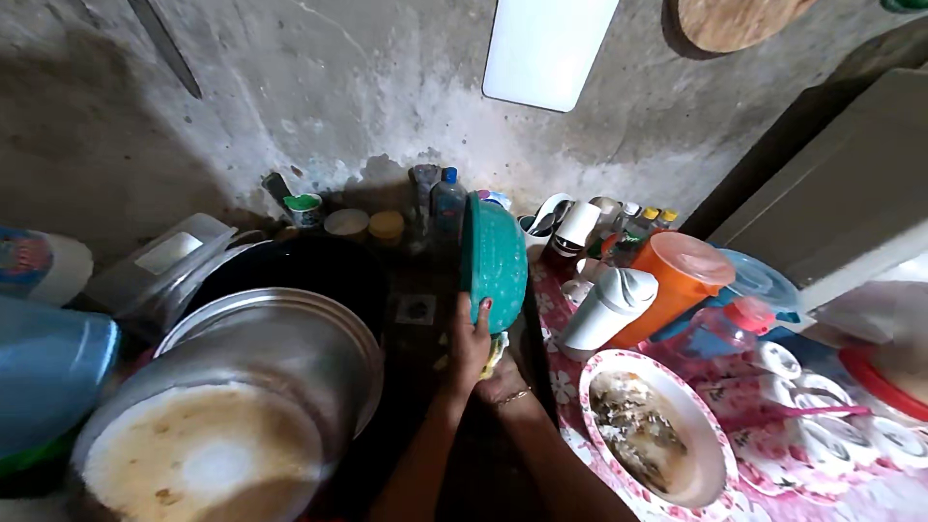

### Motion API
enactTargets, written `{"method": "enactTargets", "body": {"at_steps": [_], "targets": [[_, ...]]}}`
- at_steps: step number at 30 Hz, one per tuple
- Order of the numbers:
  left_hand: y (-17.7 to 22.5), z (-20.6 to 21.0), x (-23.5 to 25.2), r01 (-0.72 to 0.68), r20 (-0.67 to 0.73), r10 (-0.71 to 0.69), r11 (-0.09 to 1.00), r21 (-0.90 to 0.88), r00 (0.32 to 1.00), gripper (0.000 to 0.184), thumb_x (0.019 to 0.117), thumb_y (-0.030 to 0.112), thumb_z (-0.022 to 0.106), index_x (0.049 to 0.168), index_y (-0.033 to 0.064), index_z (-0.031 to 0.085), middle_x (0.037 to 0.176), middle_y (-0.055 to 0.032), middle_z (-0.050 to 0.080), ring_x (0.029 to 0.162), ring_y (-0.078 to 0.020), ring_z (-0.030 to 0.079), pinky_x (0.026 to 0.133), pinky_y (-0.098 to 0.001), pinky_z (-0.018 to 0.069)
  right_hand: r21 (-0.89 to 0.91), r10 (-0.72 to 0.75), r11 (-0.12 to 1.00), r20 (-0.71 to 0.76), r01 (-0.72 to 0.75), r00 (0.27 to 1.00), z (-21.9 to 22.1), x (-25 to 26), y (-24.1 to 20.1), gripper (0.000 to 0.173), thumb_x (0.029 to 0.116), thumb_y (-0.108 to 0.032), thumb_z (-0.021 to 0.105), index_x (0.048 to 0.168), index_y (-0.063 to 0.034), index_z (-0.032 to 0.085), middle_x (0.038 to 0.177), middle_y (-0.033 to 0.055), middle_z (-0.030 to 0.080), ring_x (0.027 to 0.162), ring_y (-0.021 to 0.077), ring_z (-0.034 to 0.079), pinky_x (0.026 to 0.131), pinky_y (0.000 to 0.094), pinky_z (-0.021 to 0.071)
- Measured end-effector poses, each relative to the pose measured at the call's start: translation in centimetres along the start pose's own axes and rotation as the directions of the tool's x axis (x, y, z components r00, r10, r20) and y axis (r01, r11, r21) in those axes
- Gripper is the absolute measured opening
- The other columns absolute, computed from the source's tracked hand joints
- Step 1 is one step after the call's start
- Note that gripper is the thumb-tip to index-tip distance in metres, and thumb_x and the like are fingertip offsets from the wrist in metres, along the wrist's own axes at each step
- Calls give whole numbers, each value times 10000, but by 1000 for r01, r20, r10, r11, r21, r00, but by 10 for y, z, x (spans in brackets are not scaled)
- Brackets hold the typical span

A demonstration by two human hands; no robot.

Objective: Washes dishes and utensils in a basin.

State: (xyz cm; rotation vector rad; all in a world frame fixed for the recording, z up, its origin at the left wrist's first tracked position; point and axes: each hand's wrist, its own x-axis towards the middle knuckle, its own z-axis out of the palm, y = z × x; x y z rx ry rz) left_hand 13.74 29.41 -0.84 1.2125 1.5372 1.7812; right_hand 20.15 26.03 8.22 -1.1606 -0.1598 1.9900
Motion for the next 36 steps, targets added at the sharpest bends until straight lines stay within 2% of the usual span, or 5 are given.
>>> {"method": "enactTargets", "body": {"at_steps": [18, 23, 26, 33, 36], "targets": [[-22, -19, 4, -244, 556, -344, 641, 728, 756, 344, 1054, 55, 485, 1367, -14, 608, 1338, -256, 638, 1277, -444, 581, 1120, -587, 378, -605, -577, 510, 286, 611, 765, -45, 57, -52, 295, 1092, -20, 314, 1264, 115, 513, 983, 81, 603, 794, 35, 586, 747, 193, 516], [-93, -25, -19, -330, 421, 15, 647, 688, 907, 265, 953, -76, 567, 1139, -21, 748, 1103, -248, 733, 1123, -482, 666, 1101, -728, 323, -568, -551, 543, 315, 618, 773, -12, 107, -57, 323, 1114, -69, 303, 1287, 96, 520, 1039, 129, 600, 854, 106, 583, 774, 255, 515], [-95, -43, -19, -200, 371, -88, 715, 670, 925, 435, 960, 217, 713, 1332, -3, 670, 1416, -283, 585, 1417, -530, 422, 1160, -787, 105, -583, -522, 514, 369, 629, 769, 4, 159, -55, 367, 1132, -138, 269, 1327, 66, 503, 1072, 139, 593, 881, 126, 585, 789, 282, 520], [-89, -48, -34, 425, -249, -365, 866, 264, 897, 882, 941, 227, 744, 1585, -88, 231, 1644, -308, 239, 1521, -376, 319, 1225, -442, 314, -685, 40, -655, 390, 319, 920, 3, 255, -37, 557, 1071, -204, 503, 1539, 66, 367, 1572, 312, 382, 1462, 467, 371, 1209, 578, 280], [-90, -49, -12, 561, -253, -517, 814, 148, 817, 939, 982, 203, 702, 1626, -30, 59, 1638, -279, 274, 1493, -319, 375, 1204, -397, 348, -647, -9, -734, 315, 207, 949, 25, 263, -9, 471, 1095, -163, 427, 1530, 18, 422, 1579, 238, 424, 1471, 406, 395, 1200, 550, 300]]}}
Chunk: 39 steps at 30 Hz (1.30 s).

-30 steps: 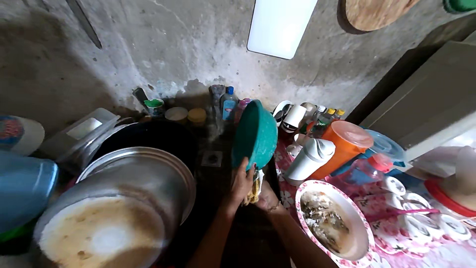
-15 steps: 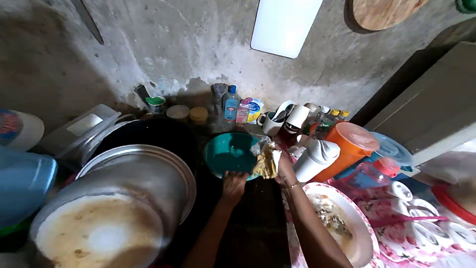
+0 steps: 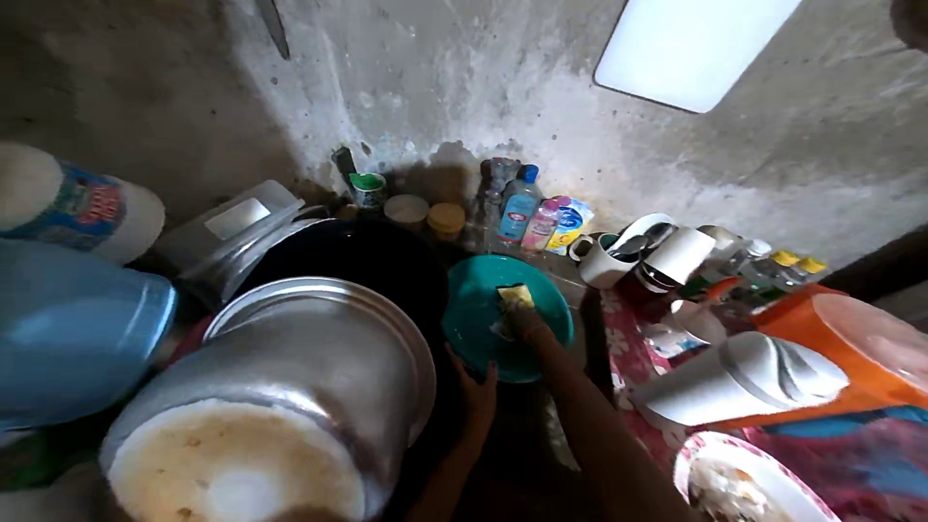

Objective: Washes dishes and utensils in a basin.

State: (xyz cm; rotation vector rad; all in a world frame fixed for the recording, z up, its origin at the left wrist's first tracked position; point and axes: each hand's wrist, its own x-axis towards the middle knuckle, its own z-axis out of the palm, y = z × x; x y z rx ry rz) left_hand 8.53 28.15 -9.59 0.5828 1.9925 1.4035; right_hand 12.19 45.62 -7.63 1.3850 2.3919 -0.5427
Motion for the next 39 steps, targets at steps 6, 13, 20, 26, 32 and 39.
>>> {"method": "enactTargets", "body": {"at_steps": [6, 13, 20, 26, 32, 39], "targets": [[-10, 20, 33, 94, -117, -115, 981, -167, 986, 817, 944, 122, 685, 1590, -58, 218, 1528, -295, 426, 1368, -337, 499, 1105, -424, 448, 30, -324, 945, -75, 327, 943, 24, 60, -22, 453, 1056, -171, 536, 1471, 9, 514, 1483, 271, 515, 1388, 443, 481, 1166, 573, 364], [0, 13, 40, 119, -81, -132, 981, -153, 988, 713, 998, 61, 607, 1579, -68, 215, 1526, -304, 426, 1394, -353, 482, 1145, -440, 416, 186, -370, 925, 243, 331, 897, 6, 0, -20, 369, 1033, -108, 590, 1373, 34, 581, 1362, 271, 596, 1271, 399, 579, 1108, 536, 427], [5, 11, 45, 148, -33, -152, 984, -104, 988, 728, 983, 40, 623, 1569, -86, 209, 1521, -320, 420, 1399, -360, 477, 1148, -436, 414, -31, -115, 993, 12, 116, 993, 0, 60, 29, 598, 982, -132, 659, 1524, -3, 441, 1549, 277, 433, 1432, 455, 420, 1180, 590, 338], [11, 6, 41, 163, -14, -164, 985, -52, 986, 699, 1012, 76, 601, 1565, -105, 212, 1525, -324, 419, 1409, -353, 470, 1157, -417, 402, 58, -345, 938, 92, 341, 934, 14, 56, -56, 525, 1024, -233, 619, 1484, -12, 496, 1481, 255, 522, 1385, 429, 480, 1166, 586, 342], [3, 18, 40, 132, -95, -152, 974, -184, 984, 654, 1035, 56, 546, 1569, -106, 204, 1523, -340, 410, 1397, -381, 472, 1150, -446, 403, 145, -381, 924, 297, 354, 876, 12, 18, -14, 353, 1005, -66, 623, 1333, 64, 599, 1319, 289, 612, 1238, 418, 590, 1088, 552, 430], [3, 16, 45, 109, -116, -137, 969, -221, 984, 595, 1067, 116, 534, 1550, -105, 265, 1511, -337, 422, 1406, -380, 456, 1159, -458, 380, 38, -133, 990, -70, 135, 989, -52, 4, -31, 411, 1050, -122, 536, 1432, 29, 523, 1437, 283, 543, 1341, 437, 528, 1113, 570, 414]]}}
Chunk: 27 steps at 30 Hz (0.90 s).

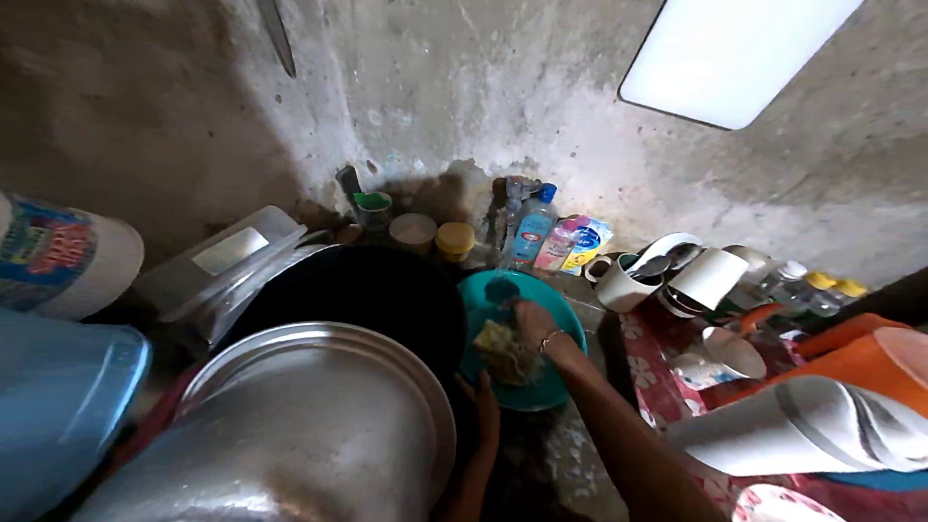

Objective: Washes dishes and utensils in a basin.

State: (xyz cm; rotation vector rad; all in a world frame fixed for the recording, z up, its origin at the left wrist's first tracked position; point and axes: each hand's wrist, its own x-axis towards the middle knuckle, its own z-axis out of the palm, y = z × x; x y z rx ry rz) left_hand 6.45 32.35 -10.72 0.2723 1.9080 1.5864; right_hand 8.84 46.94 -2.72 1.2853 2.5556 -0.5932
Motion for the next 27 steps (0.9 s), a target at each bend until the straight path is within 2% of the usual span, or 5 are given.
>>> {"method": "enactTargets", "body": {"at_steps": [3, 6, 9, 12, 27], "targets": [[2, 0, 3, 9, -8, -9, 998, -64, 1000, 558, 1078, 126, 513, 1528, -118, 293, 1503, -340, 424, 1399, -374, 455, 1157, -453, 377, -62, -109, 994, -417, 92, 902, -51, -7, -26, 302, 1063, -113, 502, 1246, 75, 653, 1243, 300, 654, 1188, 463, 627, 1010, 593, 476], [2, 2, 2, 20, -1, -20, 995, -100, 1000, 537, 1081, 117, 500, 1520, -124, 305, 1494, -344, 431, 1394, -376, 460, 1161, -448, 373, -271, -327, 944, -705, 186, 630, -95, 9, -42, 236, 984, -5, 568, 1165, 74, 697, 1189, 313, 659, 1157, 502, 625, 930, 624, 514], [8, 0, -1, 31, -10, -31, 999, -32, 999, 523, 1078, 118, 510, 1507, -124, 335, 1479, -338, 454, 1388, -373, 471, 1156, -446, 376, -329, -199, 944, -585, -6, 786, -137, 29, -66, 312, 1026, -21, 511, 1300, 70, 628, 1382, 328, 560, 1348, 521, 475, 999, 667, 428], [13, -4, -2, 29, -6, -29, 1000, 8, 1000, 518, 1078, 120, 511, 1504, -123, 342, 1465, -335, 468, 1366, -362, 492, 1148, -438, 383, -342, -10, 926, -442, -159, 897, -151, 51, -79, 277, 1042, -84, 519, 1251, 44, 647, 1289, 315, 625, 1219, 511, 592, 892, 682, 482], [13, -5, -3, 59, 14, -58, 998, -11, 998, 574, 1083, 125, 503, 1554, -105, 269, 1544, -313, 400, 1436, -340, 425, 1189, -412, 332, -388, 55, 895, -396, -221, 917, -156, 73, -93, 329, 992, -132, 627, 1295, -4, 633, 1289, 287, 630, 1209, 488, 601, 879, 673, 498]]}}
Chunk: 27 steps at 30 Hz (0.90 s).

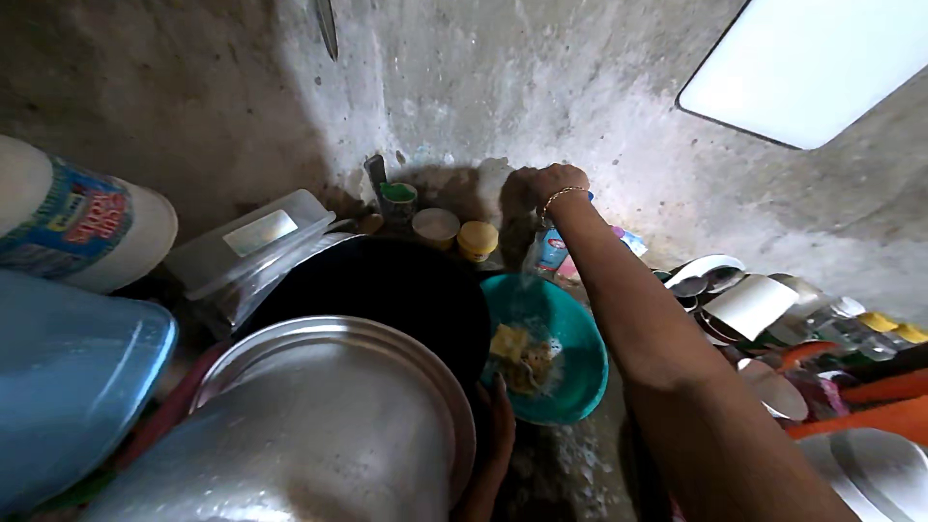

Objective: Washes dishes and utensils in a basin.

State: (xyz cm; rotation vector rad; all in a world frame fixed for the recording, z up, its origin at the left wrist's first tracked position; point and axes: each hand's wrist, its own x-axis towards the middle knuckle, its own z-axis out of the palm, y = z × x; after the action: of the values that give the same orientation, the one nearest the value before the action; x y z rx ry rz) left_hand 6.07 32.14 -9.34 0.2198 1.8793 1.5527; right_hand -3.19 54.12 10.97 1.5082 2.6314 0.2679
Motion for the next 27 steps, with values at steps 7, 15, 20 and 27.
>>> {"method": "enactTargets", "body": {"at_steps": [7, 15, 20, 27], "targets": [[7, -5, -2, -13, 21, 12, 998, 58, 1000, 540, 1082, 134, 514, 1525, -108, 323, 1482, -312, 472, 1387, -330, 487, 1159, -416, 378, 772, 60, 632, -136, 68, 989, 115, -67, 67, 406, 1104, -249, 454, 1324, 79, 543, 1120, 289, 670, 983, 413, 684, 887, 568, 550], [0, 0, 4, -45, 20, 46, 998, -37, 999, 598, 1066, 75, 520, 1558, -103, 232, 1545, -321, 388, 1431, -329, 434, 1179, -399, 352, 396, -403, 887, 411, 238, 817, 232, -92, 1, 499, 1029, -170, 599, 1493, -21, 493, 1515, 288, 463, 1392, 468, 461, 1144, 597, 371], [5, -3, 0, -28, 18, 29, 999, -20, 999, 562, 1065, 71, 524, 1534, -119, 279, 1494, -329, 444, 1381, -336, 485, 1146, -402, 390, 604, -140, 794, 290, -67, 947, 219, -69, 16, 502, 1042, -135, 564, 1485, 67, 446, 1442, 329, 521, 1363, 452, 504, 1148, 546, 375], [-2, 1, 5, -6, 14, 7, 998, -56, 1000, 664, 1069, 92, 515, 1606, -52, 151, 1591, -300, 333, 1455, -334, 398, 1190, -421, 336, 871, 46, -294, 425, -394, 904, 239, -51, 15, 445, 1122, -297, 404, 1492, -50, 402, 1233, 198, 592, 1016, 285, 643, 834, 455, 576]]}}
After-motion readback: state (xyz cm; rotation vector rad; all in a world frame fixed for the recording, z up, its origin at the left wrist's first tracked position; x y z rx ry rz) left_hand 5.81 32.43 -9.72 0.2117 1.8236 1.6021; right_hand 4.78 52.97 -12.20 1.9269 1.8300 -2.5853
